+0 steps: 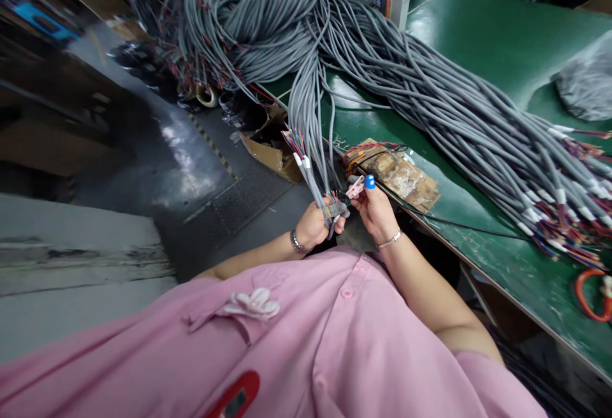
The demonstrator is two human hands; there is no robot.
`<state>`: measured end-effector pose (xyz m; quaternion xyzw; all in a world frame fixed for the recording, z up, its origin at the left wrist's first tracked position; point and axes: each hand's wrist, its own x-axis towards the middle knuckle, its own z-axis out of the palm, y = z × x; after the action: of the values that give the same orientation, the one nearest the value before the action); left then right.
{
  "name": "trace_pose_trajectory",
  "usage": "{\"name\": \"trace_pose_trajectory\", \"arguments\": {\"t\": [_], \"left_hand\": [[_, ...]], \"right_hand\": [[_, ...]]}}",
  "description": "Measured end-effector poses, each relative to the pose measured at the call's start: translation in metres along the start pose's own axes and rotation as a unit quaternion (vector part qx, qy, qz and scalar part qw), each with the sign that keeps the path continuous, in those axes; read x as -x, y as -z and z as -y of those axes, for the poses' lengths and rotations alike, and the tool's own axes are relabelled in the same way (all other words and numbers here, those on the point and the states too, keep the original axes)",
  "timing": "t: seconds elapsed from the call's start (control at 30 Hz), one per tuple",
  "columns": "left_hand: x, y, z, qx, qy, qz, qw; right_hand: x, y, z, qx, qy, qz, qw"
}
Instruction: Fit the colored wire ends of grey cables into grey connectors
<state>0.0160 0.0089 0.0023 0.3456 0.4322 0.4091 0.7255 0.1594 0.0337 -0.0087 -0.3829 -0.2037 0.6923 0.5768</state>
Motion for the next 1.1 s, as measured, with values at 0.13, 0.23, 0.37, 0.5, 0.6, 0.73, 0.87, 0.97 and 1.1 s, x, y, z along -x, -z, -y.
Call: {"name": "trace_pose_trajectory", "arguments": {"t": [0.13, 0.23, 0.37, 0.5, 0.6, 0.73, 0.87, 0.97, 1.1], "left_hand": [[0.0013, -0.0024, -0.0042, 0.002, 0.002, -0.004, 1.000], [0.0002, -0.0050, -0.0073, 0.003, 0.009, -0.006, 1.000], [-0.0021, -0.0066, -0.0078, -0.006, 0.010, -0.015, 1.000], [-0.0019, -0.0066, -0.0074, -0.026, 0.011, -0.034, 0.999], [-0.0011, -0.0068, -0.0085, -0.028, 0.014, -0.048, 0.998], [-0.0012, -0.0074, -0.0097, -0.024, 0.009, -0.056, 0.998], [-0.0018, -0.0072, -0.0077, -0.018, -0.003, -0.056, 0.998], [-0.0012, -0.0064, -0.0061, -0.010, -0.011, -0.045, 0.999], [0.0033, -0.0046, -0.0062, 0.001, -0.012, -0.032, 0.999]], "right_hand": [[0.0005, 0.0000, 0.0006, 0.010, 0.002, -0.001, 1.000], [0.0000, 0.0005, 0.0000, 0.013, 0.007, -0.001, 1.000], [-0.0002, 0.0008, -0.0003, 0.015, 0.010, 0.005, 1.000], [-0.0004, 0.0010, -0.0003, 0.003, 0.003, 0.006, 1.000], [-0.0005, 0.0012, -0.0005, 0.000, 0.004, 0.003, 1.000], [0.0004, 0.0008, 0.0002, 0.005, 0.005, 0.006, 1.000], [0.0021, -0.0004, 0.0016, -0.005, 0.002, 0.014, 1.000], [0.0031, -0.0008, 0.0019, -0.012, -0.009, 0.016, 1.000], [0.0043, 0.0020, 0.0020, -0.031, -0.033, 0.019, 0.999]]}}
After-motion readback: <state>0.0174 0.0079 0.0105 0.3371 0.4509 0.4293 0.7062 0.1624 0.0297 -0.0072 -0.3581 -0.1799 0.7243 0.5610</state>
